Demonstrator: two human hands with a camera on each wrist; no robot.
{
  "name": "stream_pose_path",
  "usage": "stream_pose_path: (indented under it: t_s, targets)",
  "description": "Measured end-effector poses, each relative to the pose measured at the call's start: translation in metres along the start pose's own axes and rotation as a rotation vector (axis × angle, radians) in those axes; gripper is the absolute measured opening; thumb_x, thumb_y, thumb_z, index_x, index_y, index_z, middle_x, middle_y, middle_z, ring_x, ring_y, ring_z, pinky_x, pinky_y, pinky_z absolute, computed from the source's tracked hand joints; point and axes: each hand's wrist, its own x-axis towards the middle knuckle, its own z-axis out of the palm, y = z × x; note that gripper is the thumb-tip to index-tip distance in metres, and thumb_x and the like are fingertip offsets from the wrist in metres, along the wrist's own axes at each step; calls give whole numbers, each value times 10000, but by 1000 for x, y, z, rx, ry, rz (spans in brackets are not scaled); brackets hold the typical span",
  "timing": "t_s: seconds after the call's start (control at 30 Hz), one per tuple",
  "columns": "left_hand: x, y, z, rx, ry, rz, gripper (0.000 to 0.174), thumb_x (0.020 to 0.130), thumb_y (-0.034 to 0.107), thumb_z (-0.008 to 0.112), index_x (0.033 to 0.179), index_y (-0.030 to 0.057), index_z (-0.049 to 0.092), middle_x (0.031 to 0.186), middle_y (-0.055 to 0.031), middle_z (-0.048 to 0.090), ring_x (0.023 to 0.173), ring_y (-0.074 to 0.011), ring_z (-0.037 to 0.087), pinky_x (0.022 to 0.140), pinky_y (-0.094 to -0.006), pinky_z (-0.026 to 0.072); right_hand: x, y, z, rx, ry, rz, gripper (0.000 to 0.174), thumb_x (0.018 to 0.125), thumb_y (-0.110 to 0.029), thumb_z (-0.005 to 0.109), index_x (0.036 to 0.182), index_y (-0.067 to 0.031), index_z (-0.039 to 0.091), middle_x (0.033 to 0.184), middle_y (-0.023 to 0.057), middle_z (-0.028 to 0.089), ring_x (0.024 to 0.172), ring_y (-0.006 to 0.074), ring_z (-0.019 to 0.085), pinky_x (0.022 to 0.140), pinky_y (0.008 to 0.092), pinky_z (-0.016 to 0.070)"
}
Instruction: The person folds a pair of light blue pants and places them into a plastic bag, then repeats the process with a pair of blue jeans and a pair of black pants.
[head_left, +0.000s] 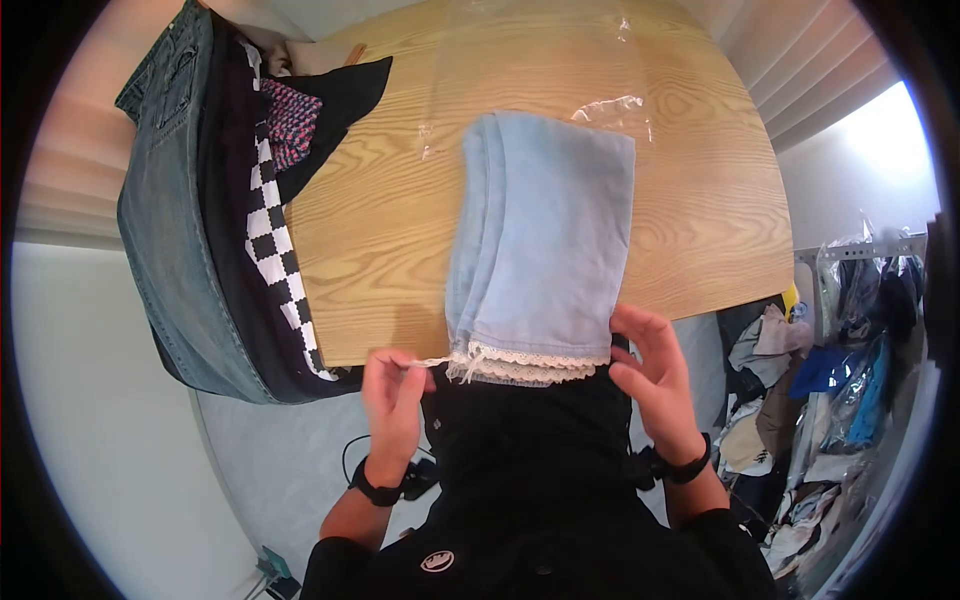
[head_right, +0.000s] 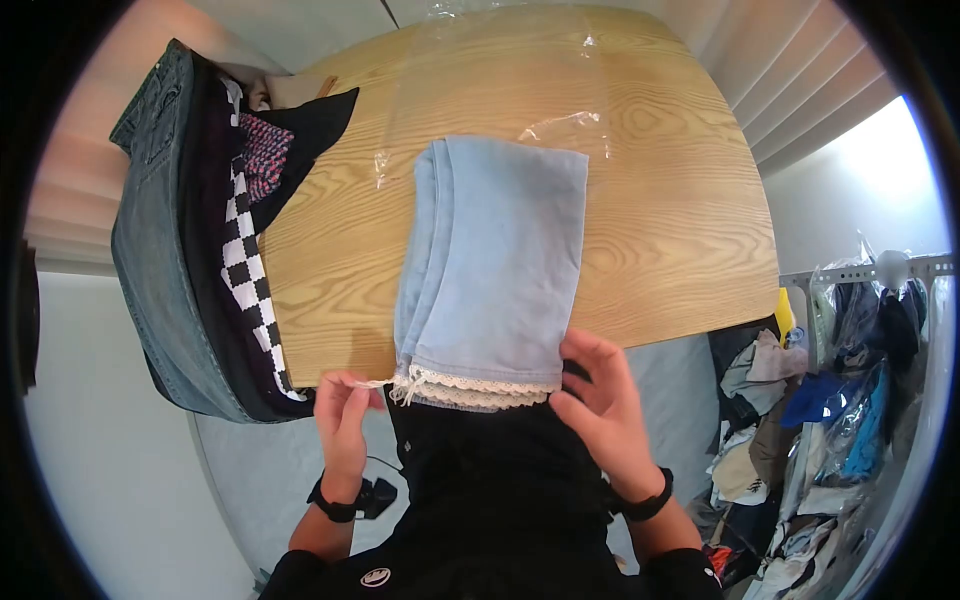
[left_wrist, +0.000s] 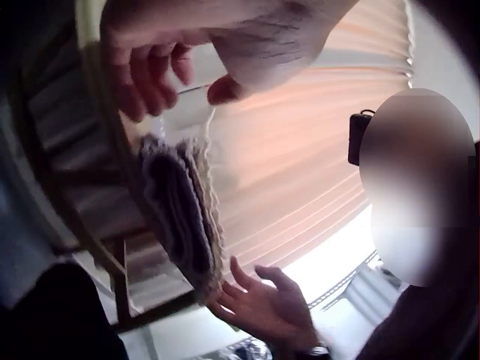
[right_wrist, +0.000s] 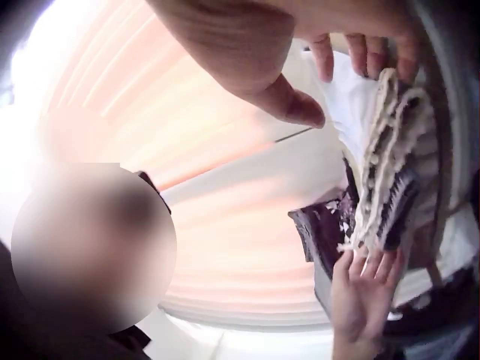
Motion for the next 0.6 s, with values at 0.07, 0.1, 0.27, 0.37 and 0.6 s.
stream_pose_path:
  t_s: [0.07,0.1,0.27,0.37,0.6]
  targets:
    - [19,14,8,97,-17,-73,295,931,61,590,1170,13,424,1122,-128,554,876,-156,578,771,-281,497,-9,10,1,147,-3,113,567,810,39,657,1319,-35,419,1365,85,445,1273,199,428,1061,375,361]
    - [23,21,14,143,-24,-111,371,922,60,606,1228,9,400,1180,-137,536,919,-169,582,799,-292,501,-11,19,-3,228,3,201,559,818,35,654,1320,-38,419,1359,82,451,1271,197,429,1058,372,363]
    - [32,37,35,210,-153,-207,598,887,119,685,1348,12,319,1244,-153,499,1023,-200,576,814,-317,513,-3,35,-4,481,-19,352,423,945,-156,564,1341,-71,440,1367,60,477,1235,178,468,1010,349,392]
    - [32,36,41,139,-242,-261,609,889,115,685,1361,25,312,1245,-137,490,1036,-189,571,832,-312,505,4,34,-2,536,-92,415,463,957,-250,555,1364,-62,436,1368,57,502,1230,184,489,1021,356,385]
    - [23,26,53,-291,-319,-513,680,916,89,645,1438,34,212,1324,-133,463,1139,-184,525,962,-337,451,3,30,-12,576,-128,495,556,924,-230,604,1391,-9,398,1371,81,514,1249,223,498,1061,364,370]
